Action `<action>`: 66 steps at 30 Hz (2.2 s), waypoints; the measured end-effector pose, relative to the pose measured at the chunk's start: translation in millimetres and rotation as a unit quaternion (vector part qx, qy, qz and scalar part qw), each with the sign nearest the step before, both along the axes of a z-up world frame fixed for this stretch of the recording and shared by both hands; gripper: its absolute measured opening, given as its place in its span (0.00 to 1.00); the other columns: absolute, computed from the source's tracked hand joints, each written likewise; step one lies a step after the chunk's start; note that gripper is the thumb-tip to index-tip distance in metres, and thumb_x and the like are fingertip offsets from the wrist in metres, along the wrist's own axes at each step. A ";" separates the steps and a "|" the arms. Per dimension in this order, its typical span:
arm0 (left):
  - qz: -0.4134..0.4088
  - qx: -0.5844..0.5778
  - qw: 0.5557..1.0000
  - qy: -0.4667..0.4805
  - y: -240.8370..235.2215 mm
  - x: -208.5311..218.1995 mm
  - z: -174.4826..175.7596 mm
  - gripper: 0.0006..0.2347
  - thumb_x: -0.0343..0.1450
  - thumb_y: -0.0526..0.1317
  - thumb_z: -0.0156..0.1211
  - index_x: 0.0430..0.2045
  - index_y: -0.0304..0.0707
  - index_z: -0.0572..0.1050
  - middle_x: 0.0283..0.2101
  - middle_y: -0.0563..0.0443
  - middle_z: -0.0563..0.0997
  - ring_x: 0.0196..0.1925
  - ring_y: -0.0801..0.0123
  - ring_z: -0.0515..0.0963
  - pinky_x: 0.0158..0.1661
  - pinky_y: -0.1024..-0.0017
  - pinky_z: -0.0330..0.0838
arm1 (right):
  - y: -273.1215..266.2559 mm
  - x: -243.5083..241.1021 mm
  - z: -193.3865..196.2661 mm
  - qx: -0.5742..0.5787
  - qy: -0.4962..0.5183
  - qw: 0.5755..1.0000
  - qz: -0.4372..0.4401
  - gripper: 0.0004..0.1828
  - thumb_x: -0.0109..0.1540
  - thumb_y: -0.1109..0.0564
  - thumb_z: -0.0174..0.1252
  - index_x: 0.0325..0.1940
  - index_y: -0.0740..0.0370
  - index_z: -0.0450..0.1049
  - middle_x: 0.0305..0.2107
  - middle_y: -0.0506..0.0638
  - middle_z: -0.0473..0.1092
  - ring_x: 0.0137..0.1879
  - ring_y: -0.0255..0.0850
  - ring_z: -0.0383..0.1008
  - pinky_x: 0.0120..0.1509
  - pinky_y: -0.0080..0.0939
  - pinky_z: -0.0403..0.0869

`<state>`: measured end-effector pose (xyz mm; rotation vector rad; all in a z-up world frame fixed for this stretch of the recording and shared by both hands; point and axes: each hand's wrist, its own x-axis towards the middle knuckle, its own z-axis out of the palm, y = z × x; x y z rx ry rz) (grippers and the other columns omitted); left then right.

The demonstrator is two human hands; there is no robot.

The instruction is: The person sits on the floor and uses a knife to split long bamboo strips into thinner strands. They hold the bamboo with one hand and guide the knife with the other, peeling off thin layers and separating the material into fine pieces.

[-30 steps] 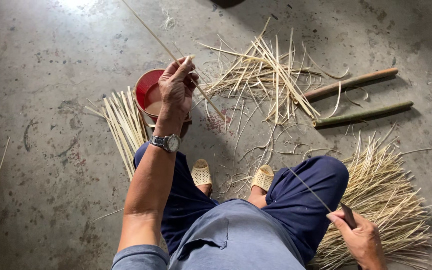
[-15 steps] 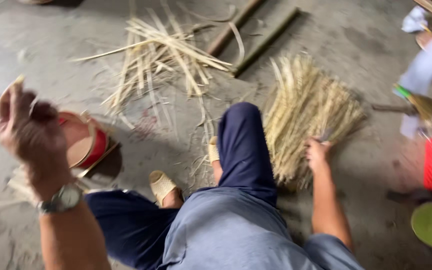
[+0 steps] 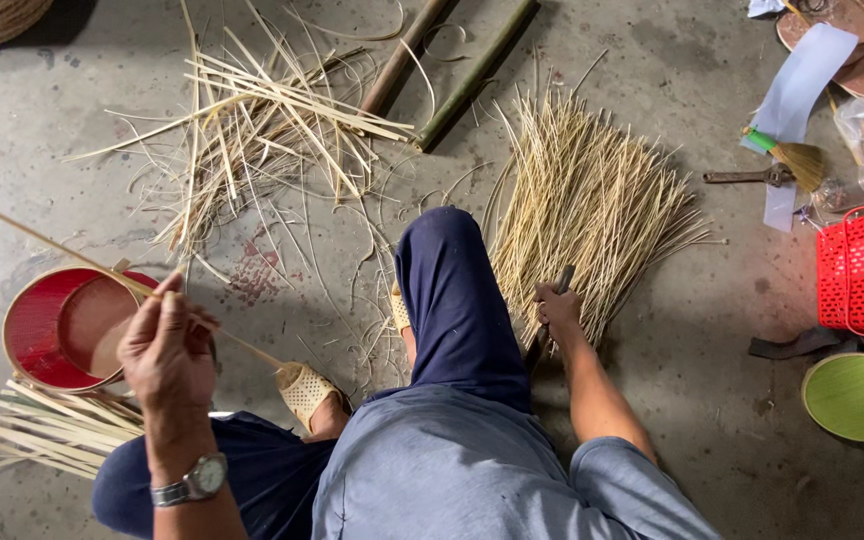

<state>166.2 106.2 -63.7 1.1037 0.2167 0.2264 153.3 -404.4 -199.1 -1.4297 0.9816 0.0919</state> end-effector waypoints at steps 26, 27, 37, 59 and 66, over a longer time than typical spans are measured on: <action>0.096 -0.210 0.973 0.000 -78.8 -17.6 -9.0 0.13 0.76 0.39 0.61 0.52 0.30 0.79 0.30 0.58 0.78 0.29 0.77 0.78 0.31 0.75 0.75 | 127.9 5.2 141.1 -0.127 -0.335 0.776 0.519 0.21 0.71 0.43 0.49 0.47 0.60 0.81 0.26 0.46 0.76 0.23 0.26 0.66 0.23 0.31 0.65; 0.098 -0.216 0.972 0.008 -80.3 -18.3 -9.9 0.13 0.76 0.39 0.61 0.51 0.30 0.78 0.30 0.57 0.79 0.29 0.76 0.78 0.31 0.74 0.76 | 141.9 -1.2 145.7 -0.064 -0.280 0.788 0.544 0.20 0.68 0.44 0.51 0.46 0.60 0.83 0.24 0.45 0.74 0.22 0.27 0.63 0.23 0.31 0.62; 0.098 -0.269 0.958 -0.004 -86.2 -19.9 -33.4 0.12 0.75 0.38 0.61 0.50 0.29 0.78 0.29 0.55 0.79 0.28 0.72 0.80 0.31 0.73 0.76 | 179.8 -16.1 144.2 -0.008 -0.235 0.823 0.516 0.09 0.66 0.57 0.61 0.36 0.66 0.81 0.20 0.43 0.71 0.25 0.26 0.64 0.26 0.29 0.62; -0.075 0.425 0.829 -0.355 -110.2 -70.0 94.0 0.16 0.69 0.36 0.73 0.50 0.37 0.79 0.41 0.50 0.80 0.42 0.65 0.81 0.42 0.67 0.76 | 166.7 -21.2 228.4 -0.083 -0.371 0.722 0.579 0.10 0.69 0.55 0.59 0.38 0.64 0.75 0.25 0.41 0.70 0.31 0.26 0.68 0.35 0.28 0.68; -0.088 0.345 0.880 -0.313 -110.8 -92.3 95.1 0.15 0.67 0.32 0.73 0.48 0.37 0.81 0.37 0.50 0.78 0.36 0.70 0.78 0.36 0.73 0.74 | 145.6 -27.4 250.7 0.041 -0.261 0.741 0.618 0.18 0.68 0.48 0.42 0.55 0.59 0.69 0.27 0.44 0.69 0.25 0.24 0.63 0.22 0.30 0.67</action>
